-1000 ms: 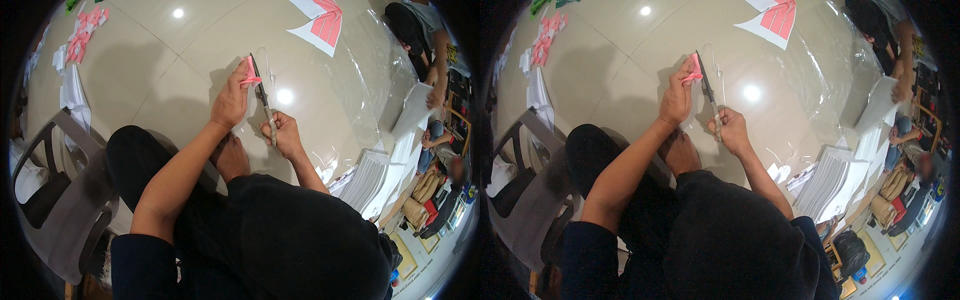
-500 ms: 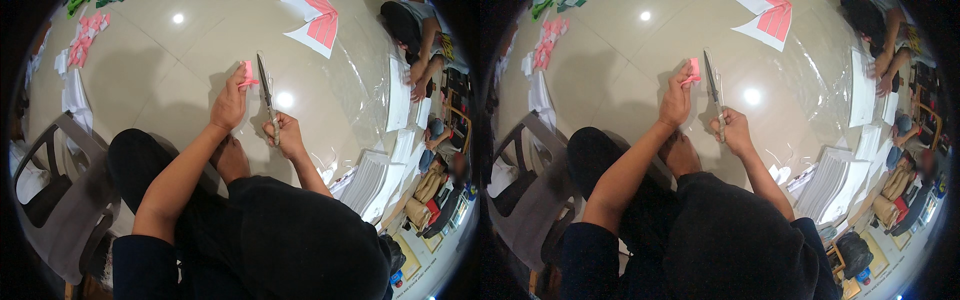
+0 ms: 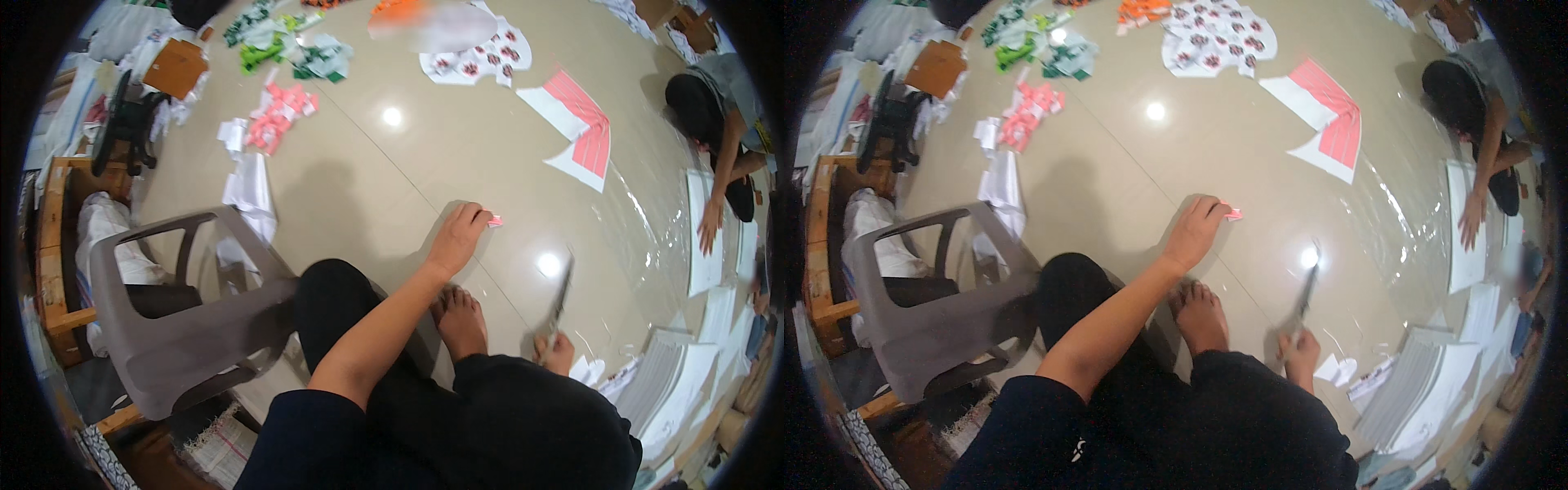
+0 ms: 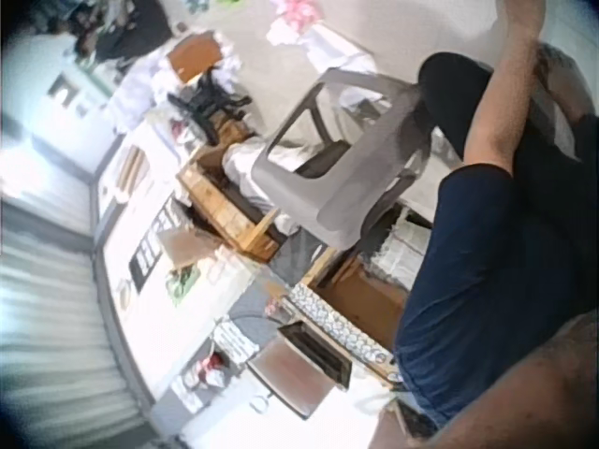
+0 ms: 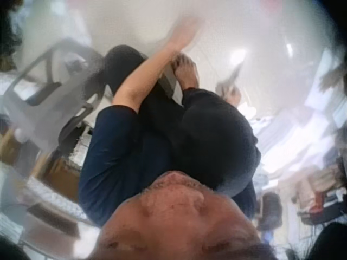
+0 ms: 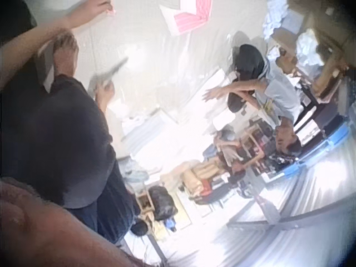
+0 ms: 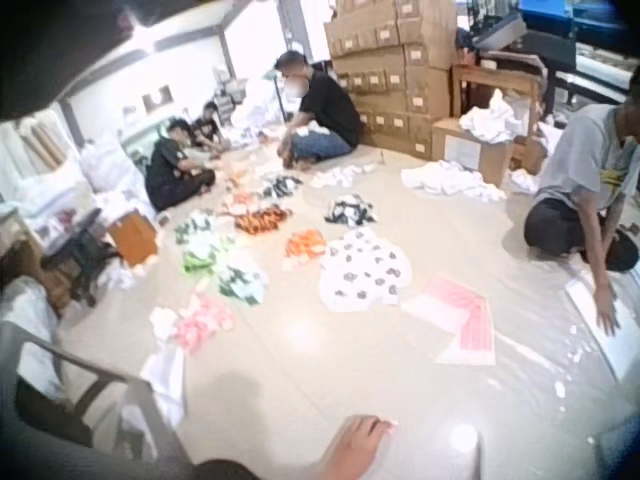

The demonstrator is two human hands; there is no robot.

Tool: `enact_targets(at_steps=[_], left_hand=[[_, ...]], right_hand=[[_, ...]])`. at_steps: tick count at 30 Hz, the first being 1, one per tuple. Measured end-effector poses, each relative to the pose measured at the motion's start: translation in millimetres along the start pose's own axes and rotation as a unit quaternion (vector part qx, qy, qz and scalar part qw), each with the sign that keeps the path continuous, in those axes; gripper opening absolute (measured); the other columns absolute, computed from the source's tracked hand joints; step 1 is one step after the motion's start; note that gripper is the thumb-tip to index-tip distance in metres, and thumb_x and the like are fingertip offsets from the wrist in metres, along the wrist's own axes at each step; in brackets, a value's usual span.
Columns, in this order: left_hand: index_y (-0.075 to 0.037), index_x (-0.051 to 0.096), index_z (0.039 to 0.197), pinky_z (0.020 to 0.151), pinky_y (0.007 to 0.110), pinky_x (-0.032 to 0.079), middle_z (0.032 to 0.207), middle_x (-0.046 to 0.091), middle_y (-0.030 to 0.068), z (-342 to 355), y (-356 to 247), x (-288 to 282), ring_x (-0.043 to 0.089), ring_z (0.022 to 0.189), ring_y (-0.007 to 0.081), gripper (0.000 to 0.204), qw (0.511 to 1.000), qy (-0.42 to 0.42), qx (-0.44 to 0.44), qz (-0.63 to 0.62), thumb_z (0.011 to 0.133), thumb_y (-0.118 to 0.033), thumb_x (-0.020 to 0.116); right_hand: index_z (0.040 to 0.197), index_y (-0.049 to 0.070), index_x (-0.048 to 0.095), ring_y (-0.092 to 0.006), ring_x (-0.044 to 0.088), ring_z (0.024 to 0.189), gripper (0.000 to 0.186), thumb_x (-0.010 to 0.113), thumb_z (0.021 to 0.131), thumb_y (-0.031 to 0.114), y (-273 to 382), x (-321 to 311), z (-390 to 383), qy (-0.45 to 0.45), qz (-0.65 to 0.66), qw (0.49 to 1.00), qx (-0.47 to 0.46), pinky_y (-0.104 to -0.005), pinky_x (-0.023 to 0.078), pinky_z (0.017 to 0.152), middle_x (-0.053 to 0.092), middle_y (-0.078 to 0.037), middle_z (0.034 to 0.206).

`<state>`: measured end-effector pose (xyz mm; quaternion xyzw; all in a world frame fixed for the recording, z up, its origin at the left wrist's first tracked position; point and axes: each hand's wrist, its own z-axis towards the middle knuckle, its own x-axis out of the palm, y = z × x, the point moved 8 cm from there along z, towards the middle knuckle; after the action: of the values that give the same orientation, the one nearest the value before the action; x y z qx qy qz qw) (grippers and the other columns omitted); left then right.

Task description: The person sits on the floor and uses scissors to cut a long pink and white striped fabric strip into smaller pieces. The person holds the fabric with one hand and cuts with the other, placing the cut pieces aside.

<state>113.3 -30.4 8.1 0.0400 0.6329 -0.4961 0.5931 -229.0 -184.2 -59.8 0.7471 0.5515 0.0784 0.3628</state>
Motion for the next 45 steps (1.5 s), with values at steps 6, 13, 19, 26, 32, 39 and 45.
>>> enact_targets(at_steps=[6, 13, 19, 26, 32, 39, 45], left_hand=[[-0.005, 0.071, 0.113, 0.101, 0.051, 0.053, 0.112, 0.069, 0.0183, 33.9, 141.5, -108.4, 0.065, 0.113, 0.0403, 0.020, 0.990, -0.092, -0.084, 0.062, 0.099, -0.001, 0.058], [-0.003, 0.062, 0.143, 0.113, 0.052, 0.049, 0.135, 0.067, 0.0218, 81.4, 236.3, -335.3, 0.059, 0.133, 0.0434, 0.045, 0.878, -0.241, -0.168, 0.378, 0.099, -0.008, 0.071], [-0.003, 0.057, 0.151, 0.128, 0.054, 0.041, 0.153, 0.060, 0.0259, 143.9, 202.5, -226.0, 0.049, 0.151, 0.0465, 0.054, 0.971, -0.041, -0.094, 0.218, 0.100, -0.012, 0.074], [-0.005, 0.048, 0.165, 0.135, 0.054, 0.031, 0.176, 0.039, 0.0227, 161.3, 16.9, 43.9, 0.037, 0.163, 0.0450, 0.062, 0.984, 0.144, 0.104, 0.020, 0.107, -0.017, 0.067], [0.000, 0.048, 0.162, 0.135, 0.059, 0.028, 0.171, 0.044, 0.0232, 152.0, -69.0, 116.7, 0.036, 0.161, 0.0452, 0.063, 0.964, 0.172, 0.162, 0.119, 0.110, -0.032, 0.064], [0.001, 0.062, 0.148, 0.126, 0.061, 0.037, 0.140, 0.063, 0.0220, 41.9, -93.0, 54.1, 0.055, 0.136, 0.0419, 0.053, 0.949, 0.189, 0.175, 0.184, 0.108, -0.034, 0.066], [-0.003, 0.066, 0.137, 0.120, 0.053, 0.047, 0.127, 0.069, 0.0199, -16.9, -88.7, 24.4, 0.062, 0.127, 0.0432, 0.040, 0.919, 0.368, 0.086, 0.112, 0.106, -0.027, 0.067]], right_hand=[[0.141, 0.016, 0.065, -0.0375, 0.059, 0.138, 0.037, 0.062, 0.104, 0.017, 113.6, 232.0, -13.3, 0.053, -0.433, 0.808, -0.395, -0.0537, 0.052, 0.108, 0.064, -0.016, 0.146], [0.124, 0.009, 0.067, -0.0321, 0.068, 0.126, 0.021, 0.067, 0.104, 0.014, 179.5, 186.1, -71.5, -0.009, -0.449, 0.731, -0.514, -0.0456, 0.057, 0.102, 0.069, -0.016, 0.136], [0.141, 0.013, 0.062, -0.0341, 0.063, 0.136, 0.036, 0.062, 0.106, 0.019, 161.8, 187.5, -59.0, 0.015, -0.426, 0.746, -0.511, -0.0475, 0.054, 0.108, 0.066, -0.015, 0.141], [0.144, 0.013, 0.060, -0.0334, 0.061, 0.141, 0.036, 0.057, 0.109, 0.018, 148.3, 190.4, -53.4, 0.091, -0.441, 0.757, -0.473, -0.0477, 0.052, 0.113, 0.061, -0.014, 0.153], [0.149, 0.014, 0.057, -0.0320, 0.059, 0.147, 0.039, 0.054, 0.111, 0.021, 135.0, 208.9, -41.4, 0.108, -0.418, 0.776, -0.459, -0.0465, 0.050, 0.117, 0.058, -0.012, 0.160], [0.150, 0.011, 0.057, -0.0317, 0.058, 0.147, 0.041, 0.052, 0.111, 0.020, 148.6, 181.9, -57.0, 0.132, -0.449, 0.765, -0.443, -0.0462, 0.049, 0.118, 0.061, -0.012, 0.158], [0.150, 0.012, 0.059, -0.0326, 0.058, 0.147, 0.041, 0.055, 0.109, 0.019, 149.0, 186.0, -52.5, 0.134, -0.444, 0.766, -0.444, -0.0479, 0.049, 0.117, 0.060, -0.013, 0.158]])
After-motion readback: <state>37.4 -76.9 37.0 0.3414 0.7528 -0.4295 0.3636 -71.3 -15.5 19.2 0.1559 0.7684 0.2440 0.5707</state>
